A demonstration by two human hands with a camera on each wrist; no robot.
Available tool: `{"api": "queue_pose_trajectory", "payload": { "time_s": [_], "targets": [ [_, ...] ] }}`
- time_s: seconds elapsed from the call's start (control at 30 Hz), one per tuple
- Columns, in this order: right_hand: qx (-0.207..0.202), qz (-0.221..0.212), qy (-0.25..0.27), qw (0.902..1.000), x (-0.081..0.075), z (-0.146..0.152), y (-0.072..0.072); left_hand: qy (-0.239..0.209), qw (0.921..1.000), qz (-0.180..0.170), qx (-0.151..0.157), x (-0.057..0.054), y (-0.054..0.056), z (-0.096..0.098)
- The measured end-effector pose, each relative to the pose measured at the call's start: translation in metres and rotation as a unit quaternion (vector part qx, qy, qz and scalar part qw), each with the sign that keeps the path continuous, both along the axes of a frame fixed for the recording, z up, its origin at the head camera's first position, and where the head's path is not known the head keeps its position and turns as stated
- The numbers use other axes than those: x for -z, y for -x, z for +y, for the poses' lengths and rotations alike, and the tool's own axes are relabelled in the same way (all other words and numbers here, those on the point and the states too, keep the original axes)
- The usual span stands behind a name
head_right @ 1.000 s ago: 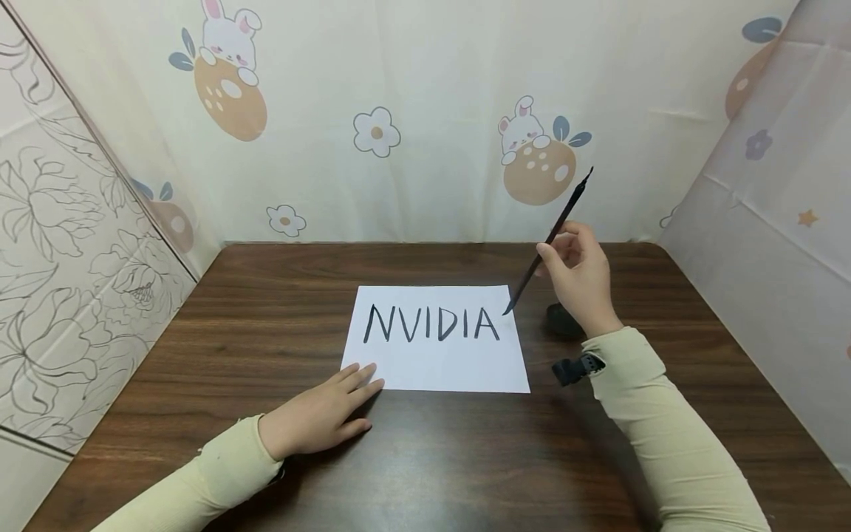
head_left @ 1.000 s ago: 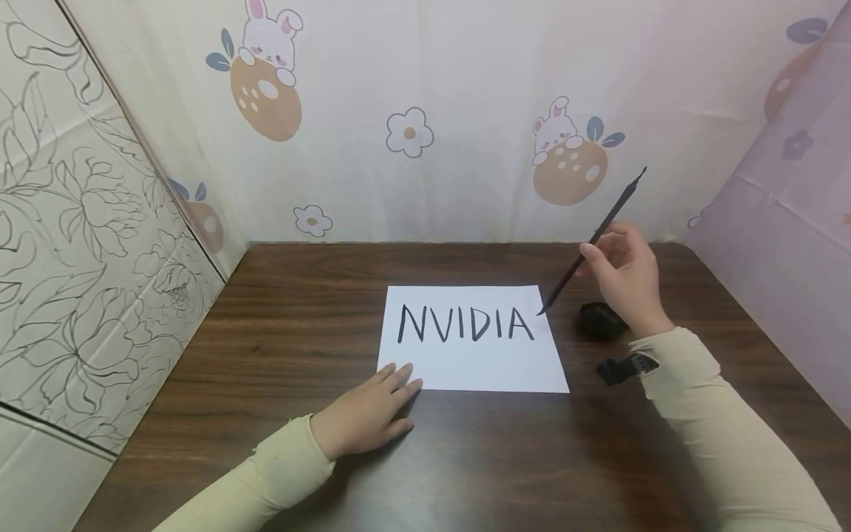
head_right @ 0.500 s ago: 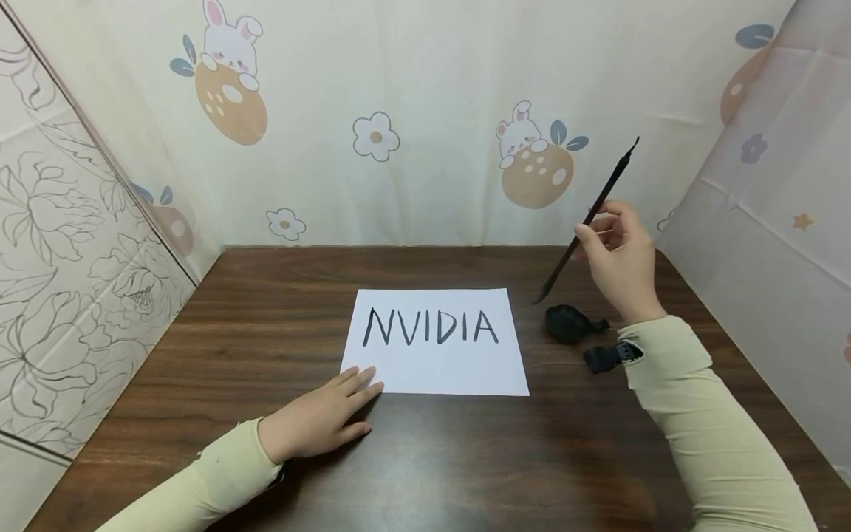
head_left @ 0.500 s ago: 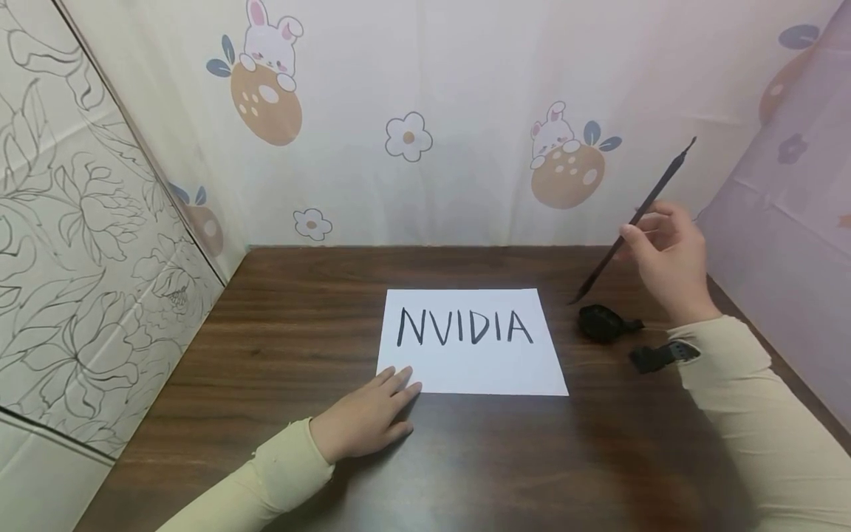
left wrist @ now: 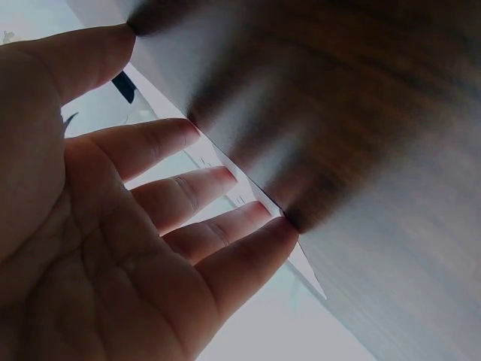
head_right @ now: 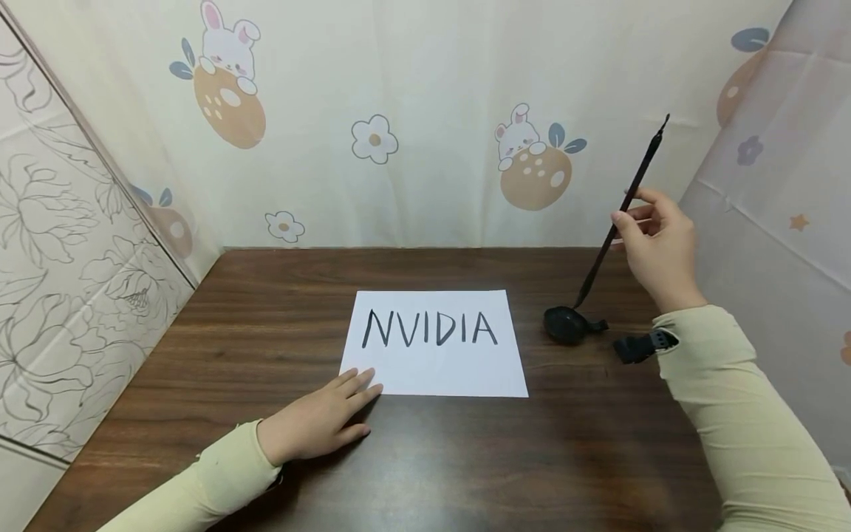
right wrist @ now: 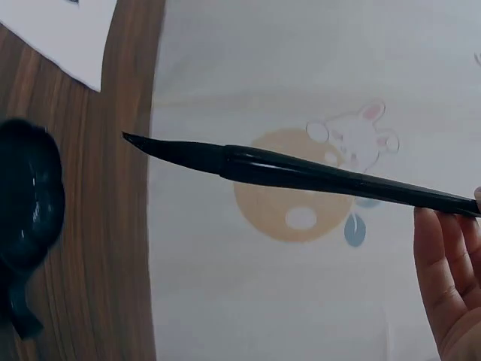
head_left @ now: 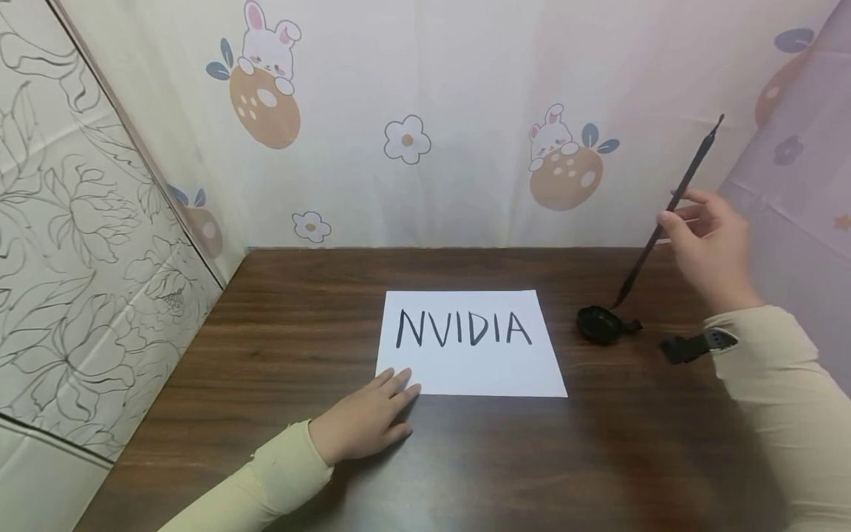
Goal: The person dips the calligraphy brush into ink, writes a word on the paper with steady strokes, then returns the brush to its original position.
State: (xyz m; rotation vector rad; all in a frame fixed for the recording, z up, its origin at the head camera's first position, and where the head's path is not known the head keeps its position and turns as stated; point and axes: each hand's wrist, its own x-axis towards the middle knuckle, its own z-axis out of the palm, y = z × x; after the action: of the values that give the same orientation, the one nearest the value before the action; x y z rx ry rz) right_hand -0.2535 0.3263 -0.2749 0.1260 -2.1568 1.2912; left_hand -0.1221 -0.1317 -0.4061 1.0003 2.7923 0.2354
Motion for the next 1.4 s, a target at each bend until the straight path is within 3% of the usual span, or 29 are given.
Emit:
{"api": "queue_pose_trajectory", "payload": {
  "time_s": [0.43, 1.03, 1.4],
  "targets": [
    [0.009, -0.127, -0.048, 0.9906, -0.004, 0.035, 0.017, 0.001, 1.0, -0.006, -0.007, -0.001, -0.001, 0.002],
    [0.007, -0.248, -0.111, 0.9624, 0.036, 0.061, 0.044, 0.0, 1.0, -0.007, -0.006, -0.002, -0.002, 0.001],
    [-0.021, -0.293, -0.106, 0.9499, 0.059, 0.068, 0.053, 0.001, 1.0, -0.005, -0.008, -0.001, -0.001, 0.002]
  ]
}}
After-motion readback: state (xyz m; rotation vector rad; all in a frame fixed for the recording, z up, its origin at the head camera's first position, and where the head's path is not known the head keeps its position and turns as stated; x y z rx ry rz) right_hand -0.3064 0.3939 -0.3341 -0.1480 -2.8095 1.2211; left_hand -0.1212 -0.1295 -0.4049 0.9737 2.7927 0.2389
